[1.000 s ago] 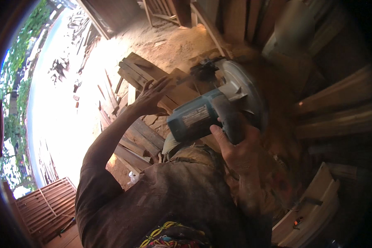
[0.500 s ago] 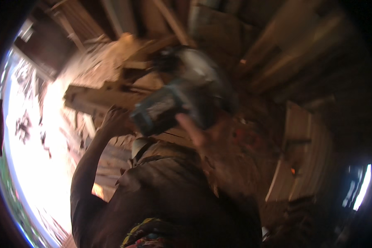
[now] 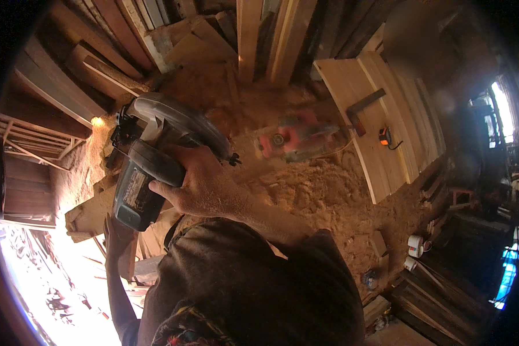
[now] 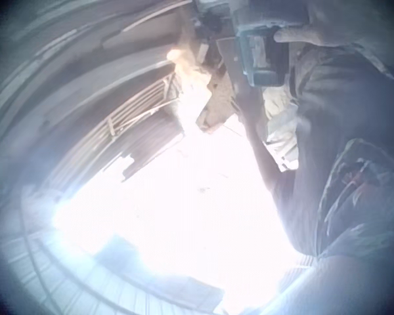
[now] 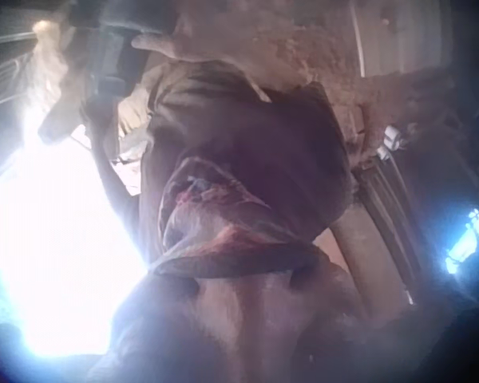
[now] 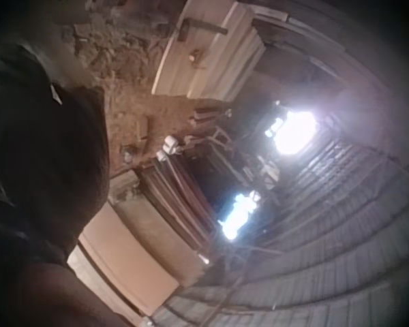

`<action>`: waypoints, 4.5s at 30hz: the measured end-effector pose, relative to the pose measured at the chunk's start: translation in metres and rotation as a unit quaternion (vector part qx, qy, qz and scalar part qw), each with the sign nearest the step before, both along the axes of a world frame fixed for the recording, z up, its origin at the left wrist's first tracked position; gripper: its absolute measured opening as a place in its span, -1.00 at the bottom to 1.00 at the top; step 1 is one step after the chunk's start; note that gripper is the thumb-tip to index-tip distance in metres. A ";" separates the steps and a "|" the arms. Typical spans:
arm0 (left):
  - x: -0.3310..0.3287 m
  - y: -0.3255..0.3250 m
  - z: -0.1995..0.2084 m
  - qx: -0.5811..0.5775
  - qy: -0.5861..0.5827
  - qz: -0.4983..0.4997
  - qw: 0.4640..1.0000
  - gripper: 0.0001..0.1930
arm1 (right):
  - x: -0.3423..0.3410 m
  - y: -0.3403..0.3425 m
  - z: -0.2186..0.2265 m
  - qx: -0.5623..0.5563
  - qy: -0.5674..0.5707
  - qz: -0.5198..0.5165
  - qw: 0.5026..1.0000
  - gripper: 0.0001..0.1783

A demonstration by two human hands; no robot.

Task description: The person uses a circular saw to cut a long wooden plank into smaller pieces on a workbench. After cutting, the person uses a handheld sander to smooth the edges of the cut wood.

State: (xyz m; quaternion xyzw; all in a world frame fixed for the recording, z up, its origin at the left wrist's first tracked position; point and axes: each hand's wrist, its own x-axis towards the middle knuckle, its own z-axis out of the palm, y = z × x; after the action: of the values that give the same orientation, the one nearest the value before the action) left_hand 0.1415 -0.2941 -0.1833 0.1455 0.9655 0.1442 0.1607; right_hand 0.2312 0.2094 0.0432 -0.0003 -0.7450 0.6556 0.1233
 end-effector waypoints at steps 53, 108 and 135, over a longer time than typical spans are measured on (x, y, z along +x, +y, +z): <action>0.102 0.337 0.072 0.009 0.014 -0.169 0.985 -0.44 | 0.041 0.096 0.013 -0.022 -0.228 0.109 0.967 -0.73; 0.046 0.415 0.188 0.179 -0.097 -0.174 0.964 -0.60 | 0.060 0.034 -0.073 0.219 -0.067 0.435 0.871 -0.31; 0.051 0.275 0.133 0.311 -0.093 0.491 0.808 -0.39 | 0.032 0.004 -0.057 0.143 -0.194 0.478 0.845 -0.52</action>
State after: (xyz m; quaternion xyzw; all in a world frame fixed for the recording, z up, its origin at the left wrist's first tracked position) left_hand 0.1921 -0.0188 -0.0499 -0.3200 0.7923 0.5091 0.1034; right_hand 0.2632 0.2129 -0.0136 0.2458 -0.7472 0.5060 -0.3539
